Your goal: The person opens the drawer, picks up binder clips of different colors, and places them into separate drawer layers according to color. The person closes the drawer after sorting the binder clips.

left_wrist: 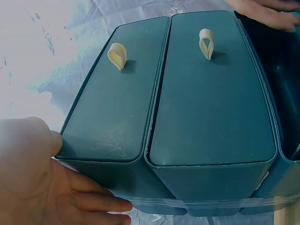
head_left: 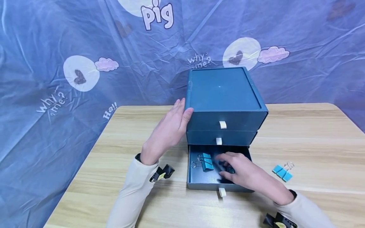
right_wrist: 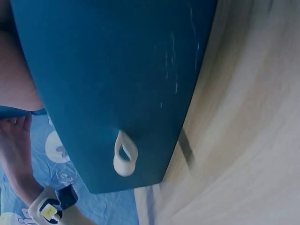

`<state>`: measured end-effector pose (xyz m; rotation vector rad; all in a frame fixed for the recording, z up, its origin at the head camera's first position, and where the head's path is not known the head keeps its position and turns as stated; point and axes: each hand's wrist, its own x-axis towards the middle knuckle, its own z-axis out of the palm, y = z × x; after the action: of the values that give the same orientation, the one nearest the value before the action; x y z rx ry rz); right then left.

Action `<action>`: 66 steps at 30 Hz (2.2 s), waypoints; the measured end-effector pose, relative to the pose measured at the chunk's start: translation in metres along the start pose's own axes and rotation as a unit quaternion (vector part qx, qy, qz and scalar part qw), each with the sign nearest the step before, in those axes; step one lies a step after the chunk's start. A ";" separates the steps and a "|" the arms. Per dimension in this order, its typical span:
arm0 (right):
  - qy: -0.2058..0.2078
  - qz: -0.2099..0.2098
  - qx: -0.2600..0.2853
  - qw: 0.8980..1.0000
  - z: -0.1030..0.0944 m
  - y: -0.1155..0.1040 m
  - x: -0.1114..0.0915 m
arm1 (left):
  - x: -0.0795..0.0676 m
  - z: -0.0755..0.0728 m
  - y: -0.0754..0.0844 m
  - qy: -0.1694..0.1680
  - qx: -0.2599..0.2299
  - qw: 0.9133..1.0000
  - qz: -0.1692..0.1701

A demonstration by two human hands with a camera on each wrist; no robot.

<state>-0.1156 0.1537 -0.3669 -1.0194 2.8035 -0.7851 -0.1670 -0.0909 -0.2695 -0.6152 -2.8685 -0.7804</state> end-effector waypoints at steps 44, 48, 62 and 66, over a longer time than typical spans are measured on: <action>0.126 -0.088 -0.212 0.965 -0.052 0.104 -0.126 | 0.004 -0.001 0.004 -0.016 0.001 1.000 -0.001; 0.111 -0.096 -0.210 0.967 -0.049 0.110 -0.125 | 0.005 -0.001 0.004 -0.014 0.004 1.000 -0.001; 0.091 -0.096 -0.226 0.965 -0.044 0.121 -0.114 | 0.003 -0.002 0.002 -0.013 0.009 1.000 -0.003; 0.103 -0.091 -0.216 0.967 -0.040 0.121 -0.111 | 0.001 -0.003 0.002 -0.012 0.008 1.000 -0.002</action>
<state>-0.1086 0.3191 -0.4031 -1.3413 3.1796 -0.3026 -0.1671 -0.0905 -0.2657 -0.6199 -2.8956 -0.7548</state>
